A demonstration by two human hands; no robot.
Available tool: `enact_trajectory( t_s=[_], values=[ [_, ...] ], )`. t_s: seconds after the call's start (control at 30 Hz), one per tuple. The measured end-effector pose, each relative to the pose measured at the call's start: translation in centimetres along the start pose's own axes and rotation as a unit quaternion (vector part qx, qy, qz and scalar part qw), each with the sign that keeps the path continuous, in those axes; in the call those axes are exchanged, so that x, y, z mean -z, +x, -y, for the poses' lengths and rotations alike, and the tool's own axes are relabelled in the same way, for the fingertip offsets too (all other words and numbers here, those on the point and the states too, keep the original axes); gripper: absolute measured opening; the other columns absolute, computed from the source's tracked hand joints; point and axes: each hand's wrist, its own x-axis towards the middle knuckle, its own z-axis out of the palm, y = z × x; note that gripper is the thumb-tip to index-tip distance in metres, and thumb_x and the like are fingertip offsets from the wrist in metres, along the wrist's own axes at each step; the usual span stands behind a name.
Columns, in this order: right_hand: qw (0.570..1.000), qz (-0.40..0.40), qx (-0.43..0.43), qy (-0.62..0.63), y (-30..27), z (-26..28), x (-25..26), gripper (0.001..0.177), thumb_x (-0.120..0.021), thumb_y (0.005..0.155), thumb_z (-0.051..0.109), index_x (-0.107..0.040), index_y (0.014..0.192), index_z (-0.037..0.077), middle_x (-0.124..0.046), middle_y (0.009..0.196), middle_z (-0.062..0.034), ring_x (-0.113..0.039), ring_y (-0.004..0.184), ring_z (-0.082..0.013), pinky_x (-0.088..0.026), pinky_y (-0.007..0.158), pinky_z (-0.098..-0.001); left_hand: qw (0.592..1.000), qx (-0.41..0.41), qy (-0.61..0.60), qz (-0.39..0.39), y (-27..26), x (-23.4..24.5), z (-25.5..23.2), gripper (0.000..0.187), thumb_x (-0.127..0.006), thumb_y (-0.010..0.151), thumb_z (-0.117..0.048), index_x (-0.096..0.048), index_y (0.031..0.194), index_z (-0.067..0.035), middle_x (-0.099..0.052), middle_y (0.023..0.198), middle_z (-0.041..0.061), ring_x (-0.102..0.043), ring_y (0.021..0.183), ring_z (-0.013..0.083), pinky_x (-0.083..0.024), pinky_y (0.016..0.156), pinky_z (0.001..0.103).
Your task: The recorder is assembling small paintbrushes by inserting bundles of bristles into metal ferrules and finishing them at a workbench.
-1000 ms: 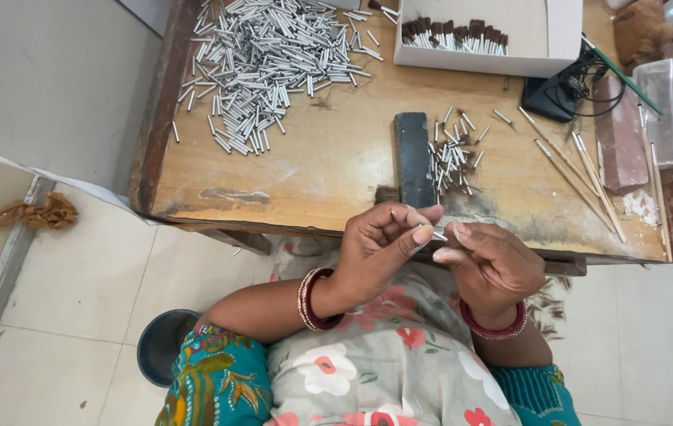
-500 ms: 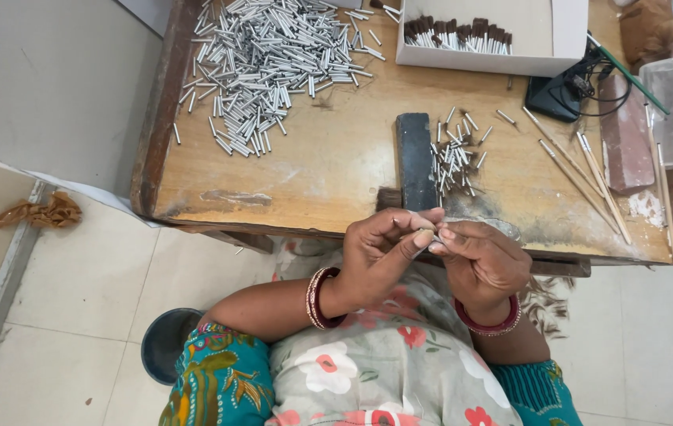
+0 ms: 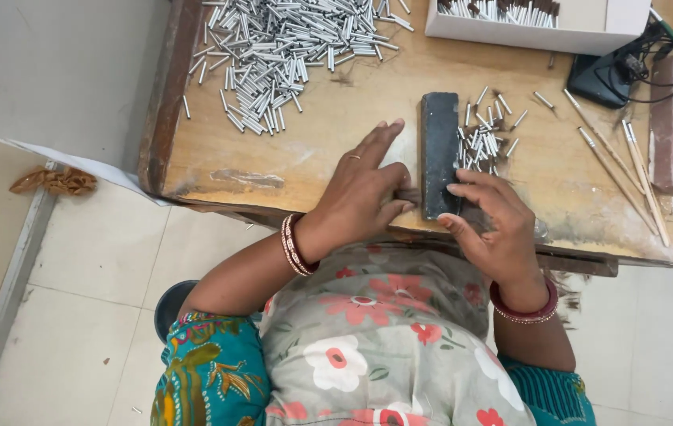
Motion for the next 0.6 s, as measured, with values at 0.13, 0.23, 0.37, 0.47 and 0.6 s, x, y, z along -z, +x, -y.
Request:
enact_trajectory(
  t_s=[0.13, 0.23, 0.37, 0.47, 0.6],
  values=[
    [1.000, -0.004, -0.013, 0.006, -0.1, -0.1, -0.3, 0.037, -0.088, 0.083, 0.018, -0.070, 0.113, 0.004, -0.070, 0.128, -0.0174, -0.071, 0.116, -0.0302, -0.056, 0.097, -0.0362, 0.995, 0.007, -0.097, -0.031, -0.5, -0.9, -2.9, 0.062, -0.081, 0.084, -0.037, -0.054, 0.134, -0.012, -0.023, 0.168, 0.028, -0.022, 0.160, 0.0443, -0.029, 0.129, 0.050],
    [1.000, -0.003, -0.017, -0.003, 0.0, 0.4, -0.6, 0.033, -0.086, 0.083, 0.014, -0.070, 0.109, 0.003, -0.070, 0.128, -0.0180, -0.071, 0.115, -0.0311, -0.056, 0.096, -0.0359, 0.942, 0.002, -0.319, -0.105, -1.2, -3.0, -3.8, 0.072, -0.066, 0.096, -0.042, -0.039, 0.153, -0.007, -0.016, 0.172, 0.028, -0.010, 0.165, 0.0411, -0.016, 0.133, 0.050],
    [0.999, -0.022, 0.003, -0.027, 0.7, 1.5, -1.5, 0.024, -0.086, 0.084, 0.014, -0.070, 0.100, 0.006, -0.054, 0.148, -0.0198, -0.052, 0.136, -0.0350, -0.044, 0.115, -0.0449, 0.864, -0.005, -0.457, -0.209, -1.7, -2.9, -3.4, 0.069, -0.051, 0.107, -0.047, -0.029, 0.159, -0.006, -0.012, 0.176, 0.021, -0.004, 0.165, 0.0304, -0.006, 0.134, 0.044],
    [0.988, -0.023, 0.065, -0.135, 1.0, 2.1, -2.3, 0.016, -0.084, 0.087, 0.015, -0.073, 0.097, 0.011, -0.040, 0.163, -0.0214, -0.028, 0.155, -0.0402, -0.025, 0.129, -0.0507, 0.894, 0.018, -0.351, -0.278, -2.8, -1.7, -2.3, 0.059, -0.053, 0.109, -0.040, -0.034, 0.154, -0.006, -0.016, 0.174, 0.020, -0.010, 0.162, 0.0288, -0.007, 0.132, 0.044],
    [0.954, 0.012, 0.116, -0.276, 1.5, 2.0, -3.2, 0.006, -0.079, 0.094, 0.024, -0.077, 0.098, 0.020, -0.034, 0.171, -0.0214, -0.016, 0.158, -0.0405, -0.008, 0.129, -0.0541, 0.955, 0.069, -0.127, -0.259, -3.2, -0.5, -1.8, 0.048, -0.064, 0.098, -0.022, -0.047, 0.142, -0.009, -0.025, 0.172, 0.020, -0.021, 0.163, 0.0339, -0.005, 0.132, 0.057]
  ],
)
